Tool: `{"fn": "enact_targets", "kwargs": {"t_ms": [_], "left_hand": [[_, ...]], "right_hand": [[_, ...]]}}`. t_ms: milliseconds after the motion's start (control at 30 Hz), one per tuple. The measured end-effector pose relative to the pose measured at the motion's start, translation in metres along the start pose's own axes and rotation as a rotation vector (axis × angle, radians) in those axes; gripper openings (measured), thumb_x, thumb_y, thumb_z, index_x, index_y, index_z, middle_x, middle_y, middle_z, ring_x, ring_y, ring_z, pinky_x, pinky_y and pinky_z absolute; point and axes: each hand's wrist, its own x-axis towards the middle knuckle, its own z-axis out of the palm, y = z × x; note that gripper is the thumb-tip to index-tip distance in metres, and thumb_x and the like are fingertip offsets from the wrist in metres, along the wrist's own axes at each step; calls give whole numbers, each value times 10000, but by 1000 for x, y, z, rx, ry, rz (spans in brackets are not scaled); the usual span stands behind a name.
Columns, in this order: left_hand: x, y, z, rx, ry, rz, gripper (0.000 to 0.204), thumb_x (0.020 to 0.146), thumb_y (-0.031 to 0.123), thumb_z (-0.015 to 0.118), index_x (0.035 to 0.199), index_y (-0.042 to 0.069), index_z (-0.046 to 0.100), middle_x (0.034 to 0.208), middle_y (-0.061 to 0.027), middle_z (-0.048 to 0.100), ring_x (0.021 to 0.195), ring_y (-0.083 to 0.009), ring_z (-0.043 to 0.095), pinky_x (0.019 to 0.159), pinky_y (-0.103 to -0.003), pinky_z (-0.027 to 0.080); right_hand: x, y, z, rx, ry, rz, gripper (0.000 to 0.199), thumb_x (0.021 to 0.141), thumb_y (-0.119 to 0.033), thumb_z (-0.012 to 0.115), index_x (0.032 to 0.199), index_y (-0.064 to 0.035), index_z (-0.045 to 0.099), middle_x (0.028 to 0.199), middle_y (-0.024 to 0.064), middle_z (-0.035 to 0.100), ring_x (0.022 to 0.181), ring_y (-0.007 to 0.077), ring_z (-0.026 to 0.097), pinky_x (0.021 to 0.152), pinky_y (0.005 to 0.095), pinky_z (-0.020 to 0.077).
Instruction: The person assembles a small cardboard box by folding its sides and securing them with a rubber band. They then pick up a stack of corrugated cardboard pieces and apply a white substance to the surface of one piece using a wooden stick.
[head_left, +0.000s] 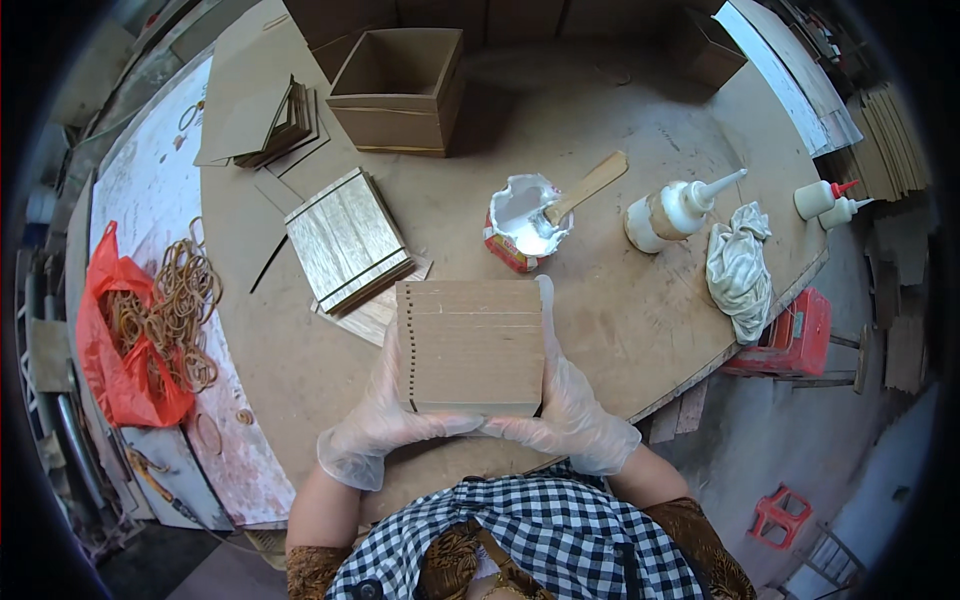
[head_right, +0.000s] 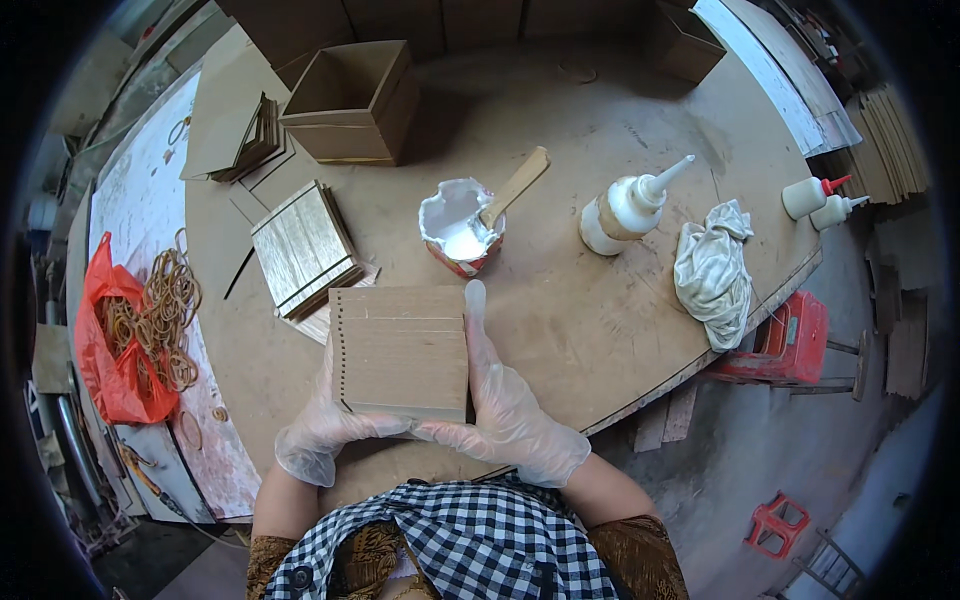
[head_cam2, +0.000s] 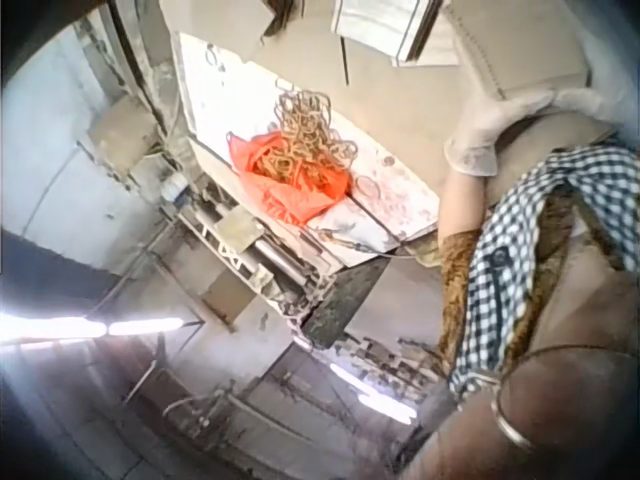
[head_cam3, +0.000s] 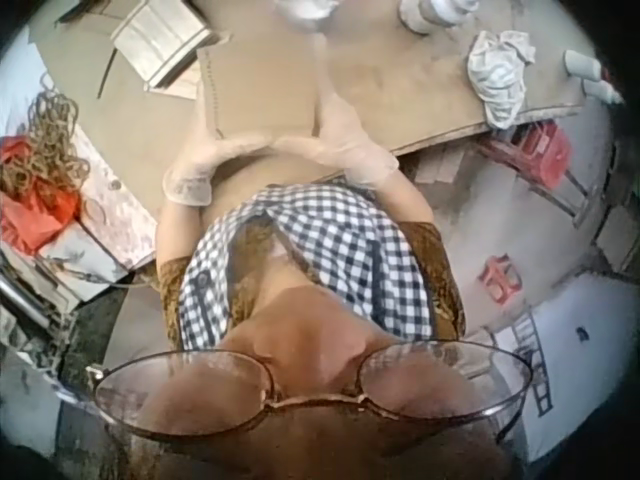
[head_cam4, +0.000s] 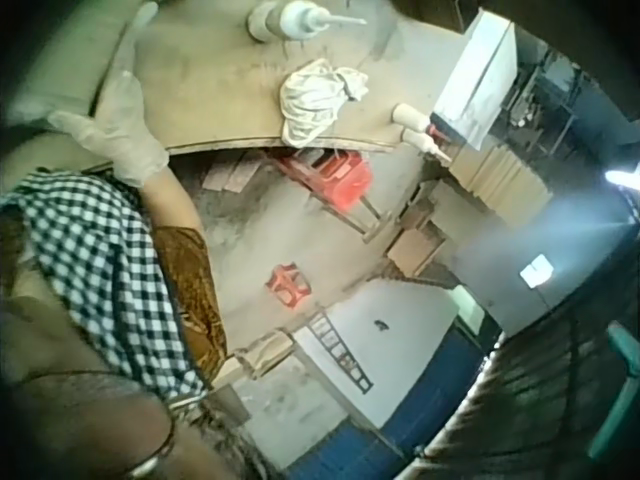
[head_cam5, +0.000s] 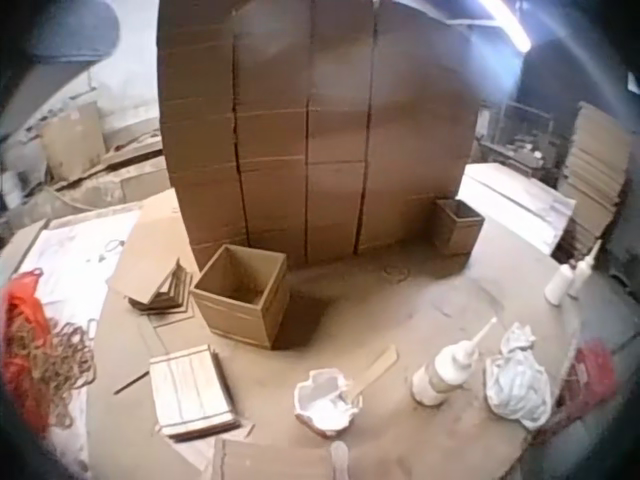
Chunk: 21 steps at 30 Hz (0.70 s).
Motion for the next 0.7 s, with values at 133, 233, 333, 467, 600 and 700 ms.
{"fn": "enact_targets", "kwargs": {"t_ms": [133,233,333,467,600,700], "left_hand": [[0,7,5,-62,41,-3,1246,548,256,958,1496,40,180,1448,-135,380,1375,-248,357,1138,-408,317],[1,7,4,-80,23,-8,1246,550,253,957,1496,36,175,1448,-136,380,1372,-247,358,1137,-404,316],[2,6,4,-83,19,-9,1273,551,261,957,1508,32,150,1460,-145,362,1375,-256,351,1136,-404,315],[0,3,-4,86,-49,14,1296,582,288,943,1526,29,94,1485,-166,321,1398,-280,316,1147,-416,291],[0,0,-9,192,-108,30,1302,617,312,925,1534,27,46,1502,-180,284,1416,-294,279,1157,-427,266],[2,4,-7,190,-127,30,1303,630,321,917,1535,23,29,1506,-186,270,1423,-299,262,1160,-430,258]], "right_hand": [[6,-15,-23,-130,-33,-16,1359,731,-764,624,1504,49,-144,1593,284,-11,1491,379,57,1191,416,144],[11,-15,-20,202,165,-92,1351,741,-864,475,1497,80,-125,1596,280,-12,1494,361,49,1194,417,119],[9,-11,6,106,151,-69,1330,756,-860,461,1498,78,-122,1582,308,39,1481,377,125,1186,416,160],[13,-12,10,29,214,-109,1312,767,-817,522,1503,77,-94,1550,322,158,1407,409,317,1116,420,330],[13,-4,13,-43,231,-150,1324,750,-794,580,1508,69,-78,1549,314,176,1391,404,348,1101,408,356],[12,-4,17,29,249,-134,1327,746,-783,599,1509,66,-78,1555,304,173,1396,395,345,1106,399,350]]}}
